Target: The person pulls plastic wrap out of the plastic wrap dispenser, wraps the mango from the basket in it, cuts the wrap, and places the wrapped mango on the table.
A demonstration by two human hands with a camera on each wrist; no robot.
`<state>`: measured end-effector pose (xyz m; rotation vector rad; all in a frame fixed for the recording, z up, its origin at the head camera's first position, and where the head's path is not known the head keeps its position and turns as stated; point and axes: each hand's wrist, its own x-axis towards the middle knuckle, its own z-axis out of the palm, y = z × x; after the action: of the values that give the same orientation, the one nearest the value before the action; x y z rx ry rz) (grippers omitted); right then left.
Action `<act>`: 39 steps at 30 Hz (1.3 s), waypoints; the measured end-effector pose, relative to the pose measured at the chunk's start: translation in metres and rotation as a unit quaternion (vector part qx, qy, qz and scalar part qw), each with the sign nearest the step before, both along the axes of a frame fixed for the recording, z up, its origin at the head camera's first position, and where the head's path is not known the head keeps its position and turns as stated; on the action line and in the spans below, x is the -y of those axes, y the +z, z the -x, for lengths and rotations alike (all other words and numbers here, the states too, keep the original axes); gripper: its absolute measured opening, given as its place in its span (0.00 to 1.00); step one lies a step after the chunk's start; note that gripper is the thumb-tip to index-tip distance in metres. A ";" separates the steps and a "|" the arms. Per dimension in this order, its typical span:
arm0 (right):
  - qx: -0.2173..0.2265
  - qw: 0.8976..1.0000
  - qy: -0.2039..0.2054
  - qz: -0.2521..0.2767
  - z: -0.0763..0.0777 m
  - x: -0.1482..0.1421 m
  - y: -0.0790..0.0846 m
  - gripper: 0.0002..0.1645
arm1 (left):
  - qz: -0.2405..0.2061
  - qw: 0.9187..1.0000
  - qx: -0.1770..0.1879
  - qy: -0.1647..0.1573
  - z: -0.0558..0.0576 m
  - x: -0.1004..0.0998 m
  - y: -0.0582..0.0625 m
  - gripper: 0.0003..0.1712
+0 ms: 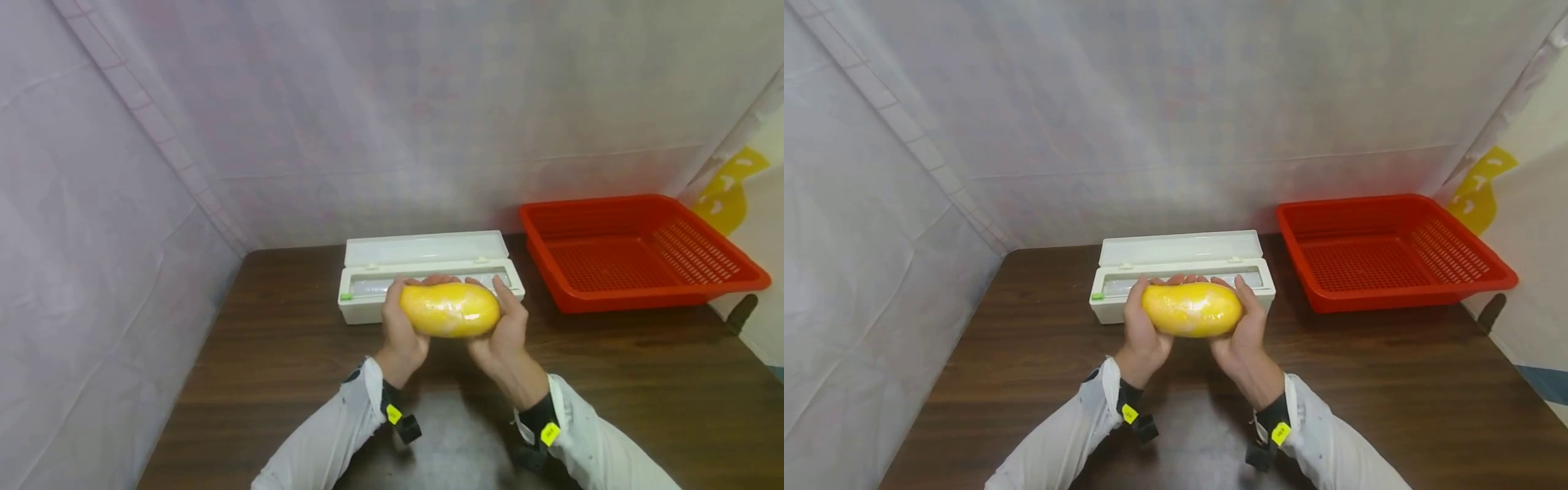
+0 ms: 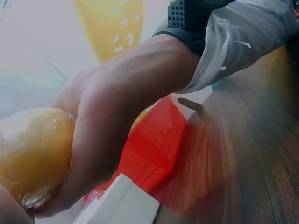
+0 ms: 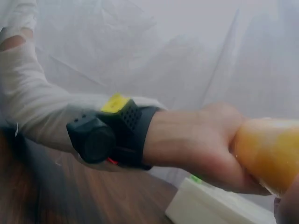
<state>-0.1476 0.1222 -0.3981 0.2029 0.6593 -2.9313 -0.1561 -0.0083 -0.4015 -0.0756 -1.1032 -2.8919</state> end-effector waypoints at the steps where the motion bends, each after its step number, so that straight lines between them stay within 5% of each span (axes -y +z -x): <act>1: -0.006 1.000 0.001 -0.008 0.000 0.000 0.002 0.21 | -0.004 1.000 0.008 0.001 0.000 0.000 0.000 0.16; 7: -0.018 0.997 -0.012 -0.071 -0.001 -0.001 0.007 0.17 | 0.001 1.000 0.025 0.007 -0.001 -0.001 0.002 0.15; 13: -0.025 0.997 0.003 -0.072 0.000 -0.003 0.008 0.18 | 0.006 1.000 0.015 0.012 -0.002 0.000 0.003 0.18; 21: -0.012 0.996 -0.050 -0.078 -0.005 0.006 0.007 0.21 | 0.007 0.999 0.028 0.029 -0.007 -0.004 0.008 0.16; 31: -0.026 0.994 -0.056 -0.094 -0.006 0.005 0.005 0.24 | -0.001 1.000 0.015 0.006 -0.006 -0.001 0.006 0.16; 35: -0.036 0.989 -0.063 -0.125 -0.006 0.008 0.007 0.23 | 0.034 0.999 0.010 -0.013 -0.005 0.006 0.010 0.17; 39: -0.076 0.986 -0.062 -0.137 -0.005 0.003 0.012 0.23 | 0.138 0.990 -0.021 -0.026 -0.002 0.015 0.020 0.26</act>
<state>-0.1423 0.1188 -0.3863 0.0466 1.1139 -2.9839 -0.1542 -0.0235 -0.3811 -0.1767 -1.5071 -2.7461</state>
